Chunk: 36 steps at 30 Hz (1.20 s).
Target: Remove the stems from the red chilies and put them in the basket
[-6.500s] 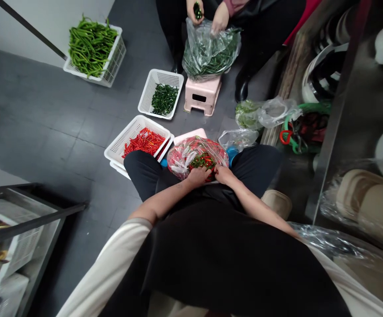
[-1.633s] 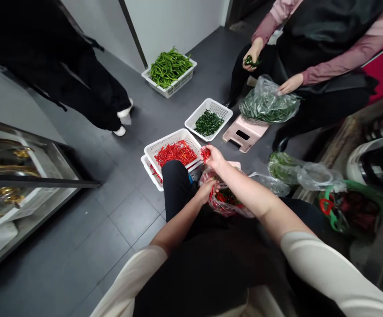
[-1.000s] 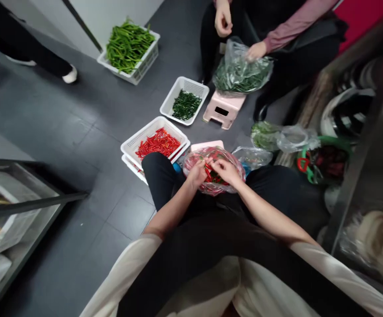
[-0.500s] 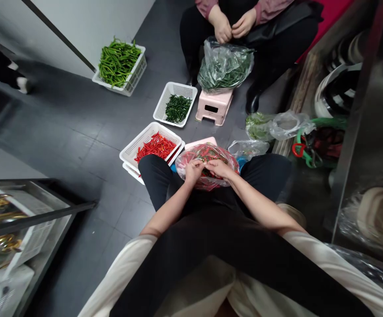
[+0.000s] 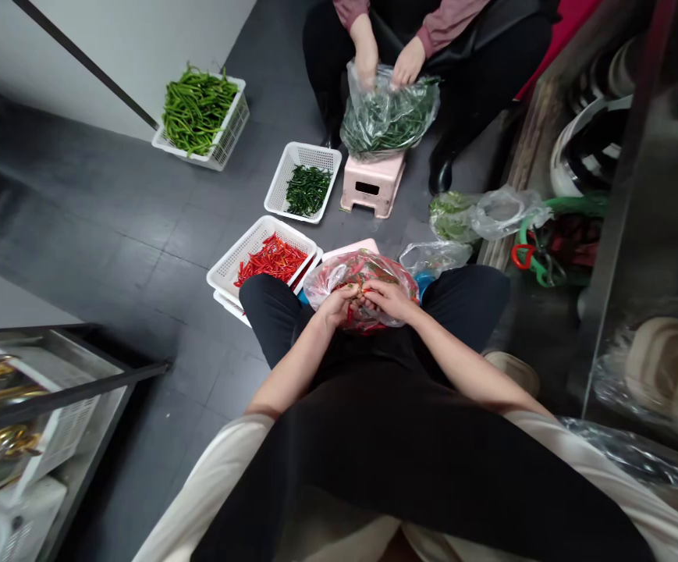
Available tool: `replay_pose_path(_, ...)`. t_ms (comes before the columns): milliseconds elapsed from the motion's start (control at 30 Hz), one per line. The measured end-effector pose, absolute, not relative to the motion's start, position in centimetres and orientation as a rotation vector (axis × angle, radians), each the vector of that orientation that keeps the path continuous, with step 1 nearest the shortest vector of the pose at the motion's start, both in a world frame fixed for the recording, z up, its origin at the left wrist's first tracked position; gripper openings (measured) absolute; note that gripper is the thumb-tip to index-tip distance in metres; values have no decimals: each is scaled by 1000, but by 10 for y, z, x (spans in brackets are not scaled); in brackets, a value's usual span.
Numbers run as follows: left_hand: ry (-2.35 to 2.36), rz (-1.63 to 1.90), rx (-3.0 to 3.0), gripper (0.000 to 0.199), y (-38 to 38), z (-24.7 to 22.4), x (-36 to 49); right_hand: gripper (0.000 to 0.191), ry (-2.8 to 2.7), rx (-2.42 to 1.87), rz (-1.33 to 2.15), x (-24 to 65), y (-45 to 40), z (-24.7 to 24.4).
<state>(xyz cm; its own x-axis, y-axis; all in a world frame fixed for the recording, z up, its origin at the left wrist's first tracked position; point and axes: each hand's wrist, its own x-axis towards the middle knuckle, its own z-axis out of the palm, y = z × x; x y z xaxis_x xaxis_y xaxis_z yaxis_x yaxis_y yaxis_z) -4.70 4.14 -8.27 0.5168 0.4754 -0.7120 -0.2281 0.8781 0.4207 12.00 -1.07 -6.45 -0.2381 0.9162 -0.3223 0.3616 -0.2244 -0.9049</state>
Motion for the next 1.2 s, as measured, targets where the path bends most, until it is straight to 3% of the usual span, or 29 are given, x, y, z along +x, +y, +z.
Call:
replay_pose_path(100, 965, 499, 134, 7, 43, -77, -42, 31, -974, -1394, 1769, 126, -12, -76)
replay_pose_path(200, 1001, 668, 70, 11, 42, -70, -30, 30, -798, -1519, 1720, 119, -14, -85)
replay_pose_path(433, 962, 825, 106, 17, 38, -61, -14, 22, -1279, -1903, 1118, 89, -7, -90)
replay_pose_path(767, 1210, 746, 329, 27, 53, -66, -21, 32, -1803, -2052, 1271, 91, -3, -67)
replay_pose_path(867, 1188, 682, 344, 25, 53, -64, -10, 24, -1856, -2158, 1315, 93, -2, -69)
replay_pose_path(1000, 1136, 664, 627, 14, 58, -63, 3, 18, -1719, -2282, 1408, 110, -5, -81)
replay_pose_path(1100, 1207, 559, 1111, 5, 68, -73, -1, 26, -1488, -2082, 1534, 127, -6, -90)
replay_pose_path(1200, 1078, 334, 1571, 9, 68, -81, -14, 22, -1151, -1884, 1639, 136, -8, -93)
